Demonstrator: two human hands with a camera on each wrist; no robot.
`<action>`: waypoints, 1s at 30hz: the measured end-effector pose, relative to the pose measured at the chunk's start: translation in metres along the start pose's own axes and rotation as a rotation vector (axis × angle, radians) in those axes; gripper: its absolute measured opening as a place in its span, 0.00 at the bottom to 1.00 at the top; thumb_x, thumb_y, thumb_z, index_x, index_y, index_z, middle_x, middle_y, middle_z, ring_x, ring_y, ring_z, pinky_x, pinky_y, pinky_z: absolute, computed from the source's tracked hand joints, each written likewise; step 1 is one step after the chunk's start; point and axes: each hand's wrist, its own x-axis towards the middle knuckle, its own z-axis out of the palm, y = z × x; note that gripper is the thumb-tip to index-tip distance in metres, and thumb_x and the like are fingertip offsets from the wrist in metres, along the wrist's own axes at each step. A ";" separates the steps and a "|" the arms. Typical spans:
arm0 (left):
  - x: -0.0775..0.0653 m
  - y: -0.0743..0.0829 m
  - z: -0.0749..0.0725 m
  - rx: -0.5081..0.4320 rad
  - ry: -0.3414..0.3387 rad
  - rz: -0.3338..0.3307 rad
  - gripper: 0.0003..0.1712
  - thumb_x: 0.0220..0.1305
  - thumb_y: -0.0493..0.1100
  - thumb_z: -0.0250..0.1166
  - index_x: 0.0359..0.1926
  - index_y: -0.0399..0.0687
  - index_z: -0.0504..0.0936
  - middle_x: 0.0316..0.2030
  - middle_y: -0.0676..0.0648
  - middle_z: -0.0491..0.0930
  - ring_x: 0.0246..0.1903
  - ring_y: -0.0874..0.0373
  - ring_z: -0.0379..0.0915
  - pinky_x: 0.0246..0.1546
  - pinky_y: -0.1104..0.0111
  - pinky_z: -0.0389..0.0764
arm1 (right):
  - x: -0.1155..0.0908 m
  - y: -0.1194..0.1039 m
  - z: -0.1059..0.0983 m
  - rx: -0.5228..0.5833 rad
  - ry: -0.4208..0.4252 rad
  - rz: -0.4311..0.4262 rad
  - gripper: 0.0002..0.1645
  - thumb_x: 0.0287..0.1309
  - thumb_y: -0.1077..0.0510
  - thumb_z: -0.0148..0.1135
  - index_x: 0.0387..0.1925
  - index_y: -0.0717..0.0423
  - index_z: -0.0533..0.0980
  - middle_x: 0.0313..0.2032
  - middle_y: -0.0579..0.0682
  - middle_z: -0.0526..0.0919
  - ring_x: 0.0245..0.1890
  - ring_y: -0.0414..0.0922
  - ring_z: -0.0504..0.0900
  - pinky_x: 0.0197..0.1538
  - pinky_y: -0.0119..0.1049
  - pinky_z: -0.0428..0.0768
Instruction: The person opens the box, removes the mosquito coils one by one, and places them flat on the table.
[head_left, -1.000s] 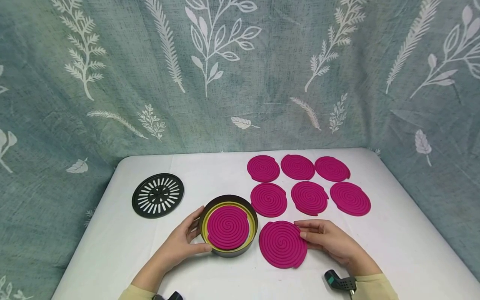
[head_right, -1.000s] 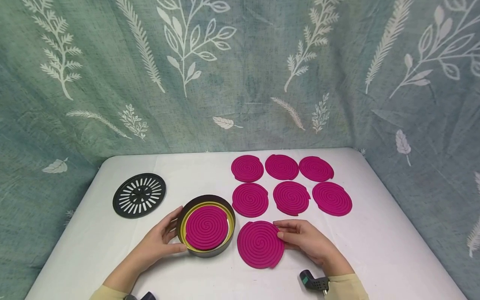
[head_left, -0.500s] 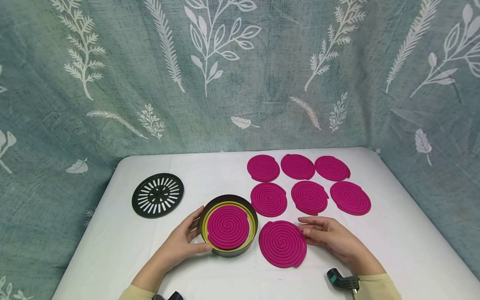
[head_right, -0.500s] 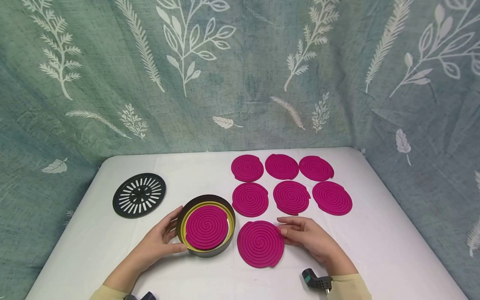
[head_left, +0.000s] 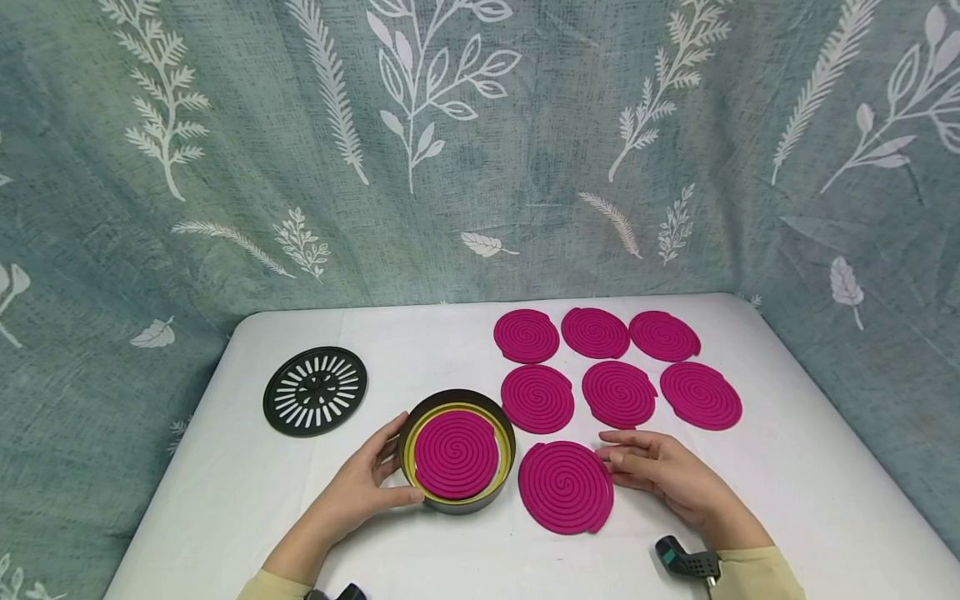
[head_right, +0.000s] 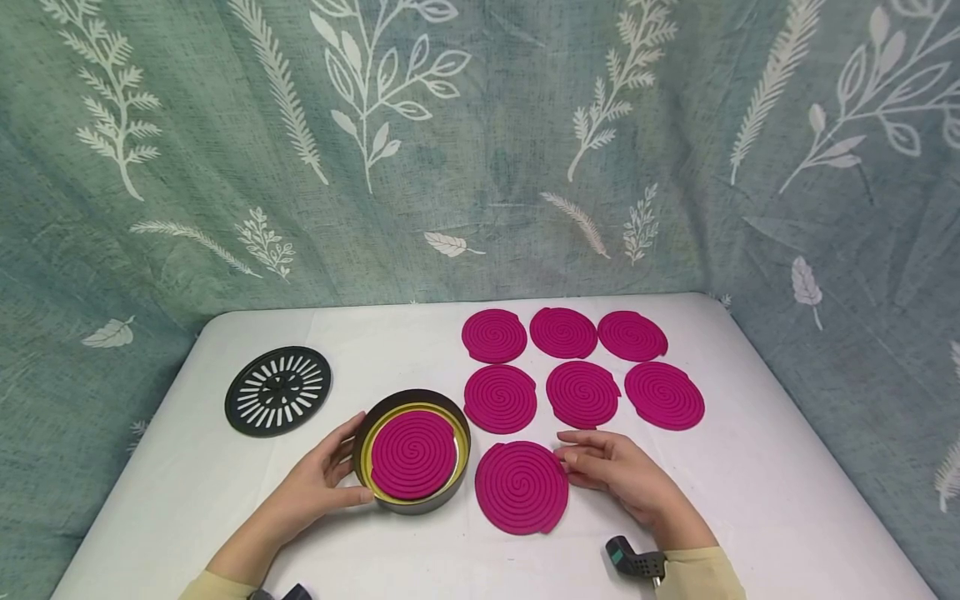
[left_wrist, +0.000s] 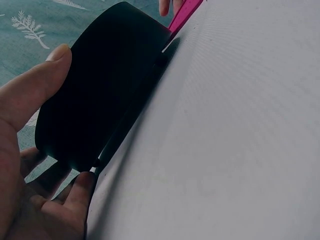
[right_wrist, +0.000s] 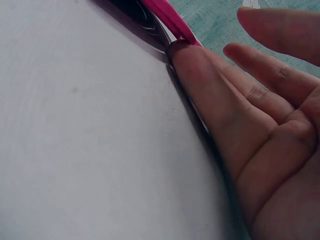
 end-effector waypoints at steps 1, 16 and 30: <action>0.000 0.000 0.000 -0.001 0.001 0.001 0.67 0.37 0.45 0.85 0.76 0.55 0.56 0.73 0.50 0.58 0.71 0.52 0.55 0.65 0.75 0.66 | 0.000 0.000 0.000 0.000 0.001 0.001 0.35 0.66 0.58 0.63 0.67 0.73 0.63 0.57 0.66 0.77 0.55 0.50 0.81 0.56 0.45 0.82; 0.000 0.001 0.000 0.008 0.007 -0.005 0.66 0.36 0.47 0.86 0.76 0.58 0.57 0.73 0.51 0.58 0.71 0.52 0.55 0.65 0.74 0.66 | -0.001 -0.001 -0.003 -0.002 0.021 -0.001 0.35 0.68 0.58 0.61 0.68 0.73 0.61 0.58 0.68 0.76 0.54 0.55 0.81 0.56 0.45 0.83; -0.001 0.000 0.000 0.007 0.006 0.004 0.65 0.36 0.46 0.86 0.75 0.61 0.58 0.73 0.51 0.58 0.71 0.53 0.55 0.65 0.74 0.66 | -0.001 -0.001 -0.005 0.013 0.010 -0.001 0.36 0.68 0.58 0.61 0.69 0.72 0.61 0.58 0.68 0.76 0.55 0.55 0.80 0.57 0.45 0.82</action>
